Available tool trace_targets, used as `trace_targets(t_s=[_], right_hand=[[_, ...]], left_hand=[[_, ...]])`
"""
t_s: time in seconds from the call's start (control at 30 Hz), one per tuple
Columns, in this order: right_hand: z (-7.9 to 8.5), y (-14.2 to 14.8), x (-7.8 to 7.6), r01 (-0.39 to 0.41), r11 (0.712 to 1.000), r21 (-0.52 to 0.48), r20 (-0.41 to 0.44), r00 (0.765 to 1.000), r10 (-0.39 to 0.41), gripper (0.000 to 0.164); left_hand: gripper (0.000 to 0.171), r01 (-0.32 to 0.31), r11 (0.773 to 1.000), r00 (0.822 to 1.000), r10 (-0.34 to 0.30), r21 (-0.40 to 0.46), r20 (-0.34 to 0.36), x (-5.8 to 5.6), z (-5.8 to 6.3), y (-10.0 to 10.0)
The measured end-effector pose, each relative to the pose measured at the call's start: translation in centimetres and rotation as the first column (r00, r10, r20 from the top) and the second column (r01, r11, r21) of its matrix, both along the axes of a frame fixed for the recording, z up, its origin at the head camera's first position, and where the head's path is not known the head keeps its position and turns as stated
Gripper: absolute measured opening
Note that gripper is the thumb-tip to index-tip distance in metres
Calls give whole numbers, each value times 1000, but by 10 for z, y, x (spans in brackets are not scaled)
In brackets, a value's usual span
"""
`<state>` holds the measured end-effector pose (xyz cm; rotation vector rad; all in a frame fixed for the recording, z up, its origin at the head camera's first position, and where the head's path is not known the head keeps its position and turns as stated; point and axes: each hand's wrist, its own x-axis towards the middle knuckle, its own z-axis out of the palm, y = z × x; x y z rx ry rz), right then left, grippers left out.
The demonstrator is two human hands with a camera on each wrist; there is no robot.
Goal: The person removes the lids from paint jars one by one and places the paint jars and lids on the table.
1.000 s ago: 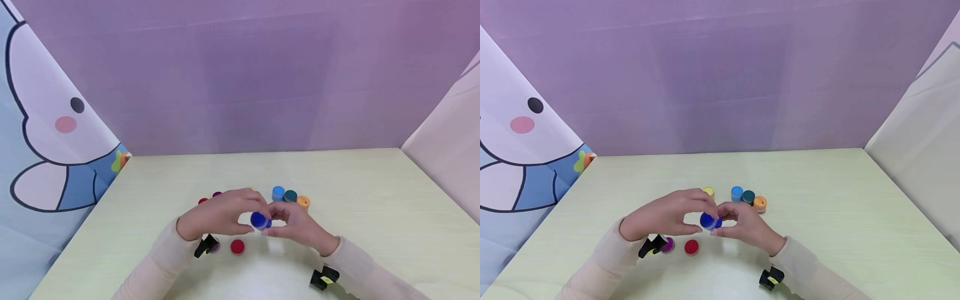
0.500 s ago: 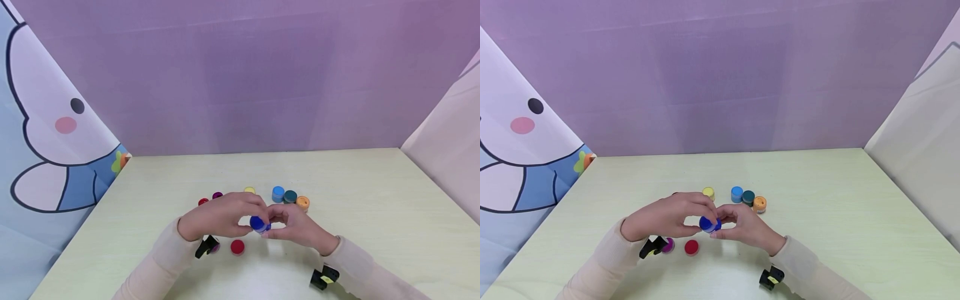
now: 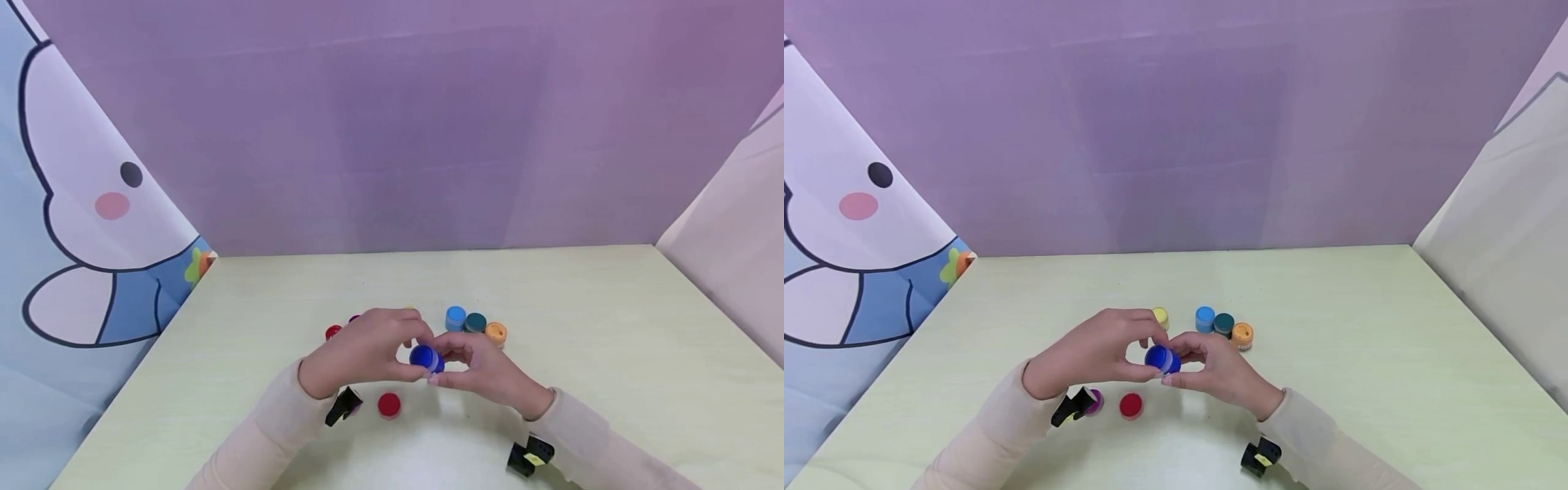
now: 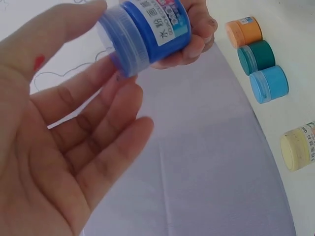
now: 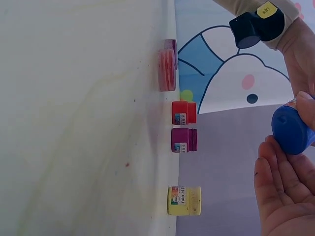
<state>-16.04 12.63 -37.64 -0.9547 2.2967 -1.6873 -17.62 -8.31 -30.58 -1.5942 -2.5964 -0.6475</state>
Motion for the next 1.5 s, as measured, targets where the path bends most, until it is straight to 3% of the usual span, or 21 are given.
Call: trace_targets(t_s=[0.27, 0.4, 0.5, 0.6, 0.77, 1.0, 1.27, 1.5], right_hand=[[-4, 0, -2, 19, 1000, 4, 4, 1000, -19, 33], [-3, 0, -2, 28, 999, 15, 12, 1000, -29, 33], [-2, 0, -3, 29, 999, 19, 10, 1000, -30, 35], [-2, 0, -2, 30, 999, 20, 3, 1000, -30, 36], [-2, 1, -2, 32, 999, 28, -1, 1000, -32, 33], [-3, 0, -2, 4, 1000, 5, -10, 1000, -4, 32], [-3, 0, -1, -2, 1000, 10, -10, 1000, 2, 33], [-5, 0, -3, 2, 1000, 19, -20, 1000, -2, 37]], left_hand=[[23, -112, 993, 992, 111, -20, -55, 1, -4, 4], [30, -114, 993, 993, 112, -33, -47, -1, -3, 4], [38, -65, 998, 998, 65, -24, -19, -2, -2, 1], [41, 38, 999, 999, -38, -5, 31, -3, 0, -2], [37, 205, 979, 978, -205, 9, 35, -3, 1, -4], [28, 262, 964, 965, -262, 44, -7, -6, -1, -4], [20, 230, 973, 973, -231, 34, 16, -6, -1, -4], [22, 99, 994, 990, -104, 52, 97, -3, -1, -3]])
